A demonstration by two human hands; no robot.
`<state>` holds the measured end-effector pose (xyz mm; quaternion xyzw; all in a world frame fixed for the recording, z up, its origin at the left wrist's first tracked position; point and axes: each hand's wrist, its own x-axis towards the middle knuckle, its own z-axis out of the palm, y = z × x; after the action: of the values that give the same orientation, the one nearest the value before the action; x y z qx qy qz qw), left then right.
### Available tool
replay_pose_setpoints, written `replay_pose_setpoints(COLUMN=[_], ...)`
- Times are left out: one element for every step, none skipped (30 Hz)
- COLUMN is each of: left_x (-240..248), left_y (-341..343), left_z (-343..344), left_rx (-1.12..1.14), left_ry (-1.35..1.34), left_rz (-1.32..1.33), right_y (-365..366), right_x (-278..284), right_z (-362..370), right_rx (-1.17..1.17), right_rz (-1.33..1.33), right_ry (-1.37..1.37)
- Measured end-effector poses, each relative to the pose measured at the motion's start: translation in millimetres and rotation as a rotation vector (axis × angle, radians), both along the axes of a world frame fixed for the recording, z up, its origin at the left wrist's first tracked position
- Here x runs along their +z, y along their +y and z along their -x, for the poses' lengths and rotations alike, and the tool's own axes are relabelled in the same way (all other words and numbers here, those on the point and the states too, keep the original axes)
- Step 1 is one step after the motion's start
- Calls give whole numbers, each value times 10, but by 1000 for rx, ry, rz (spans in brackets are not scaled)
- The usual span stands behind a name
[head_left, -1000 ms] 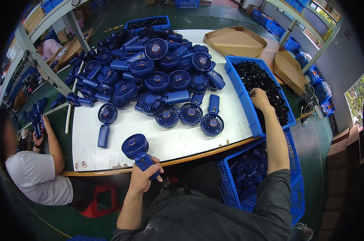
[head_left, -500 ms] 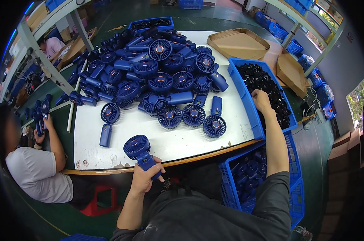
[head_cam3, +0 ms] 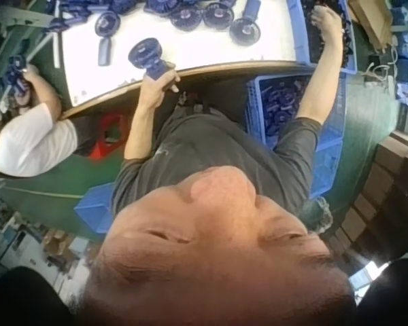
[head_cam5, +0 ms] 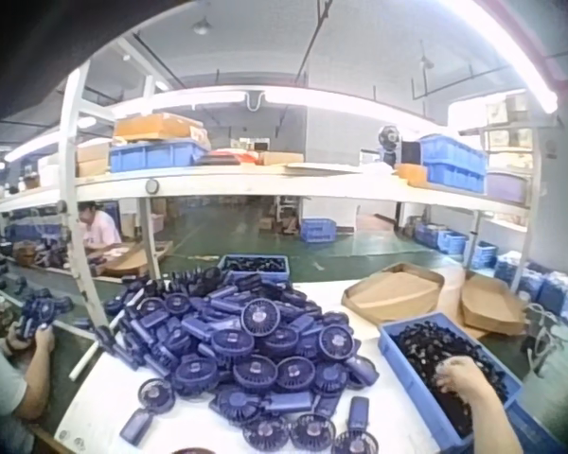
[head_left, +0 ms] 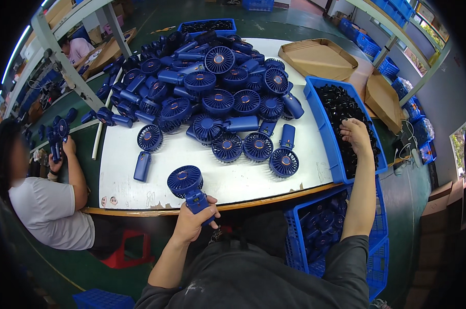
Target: Assembling small blue portable handheld fans at a factory workbench by attaching components.
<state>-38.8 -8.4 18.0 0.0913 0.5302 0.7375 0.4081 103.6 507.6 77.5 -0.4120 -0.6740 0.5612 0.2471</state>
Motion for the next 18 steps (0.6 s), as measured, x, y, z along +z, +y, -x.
replay_pose_setpoints(left_x=[-5,-15,-15,-1,13,30,57,85,90,82,103,150,217,290,276,246,218,193], left_y=[1,15,30,46,52,50,61,114,182,251,305,360,406,432,414,377,363,332], left_z=[-2,4,6,4,-4,-22,-55,-78,-83,-79,-89,-107,-121,-114,-90,-86,-71,-64], left_rx=[4,-11,-26,-29,-36,-32,-8,5,-13,-1,-13,-10,2,-12,-21,6,30,46], left_ry=[1,-2,-5,-3,-25,-48,-60,-75,-65,-77,-89,-89,-100,-116,-136,-152,-164,-181], left_rz=[2,-9,-20,-21,-35,-46,-67,-91,-143,-160,-195,-228,-234,-224,-265,-262,-266,-265], right_y=[-35,-58,-57,-58,-75,-309,-690,-1072,-1468,-1776,-2104,-2396,-2627,-2792,-2913,-3006,-3059,-3112], right_x=[49,101,97,80,46,79,108,165,174,0,-39,-74,-44,-107,-127,-173,-201,-201], right_z=[3,-11,-36,-85,-85,-6,92,134,149,270,257,260,288,314,343,345,351,347], right_rx=[13,-6,-8,-10,0,96,227,434,531,712,799,903,978,1029,1020,983,946,908], right_rz=[75,154,152,254,358,432,346,306,335,517,613,731,722,725,712,666,611,513], right_ry=[38,106,108,232,354,419,426,406,368,457,374,336,253,261,236,228,221,170])
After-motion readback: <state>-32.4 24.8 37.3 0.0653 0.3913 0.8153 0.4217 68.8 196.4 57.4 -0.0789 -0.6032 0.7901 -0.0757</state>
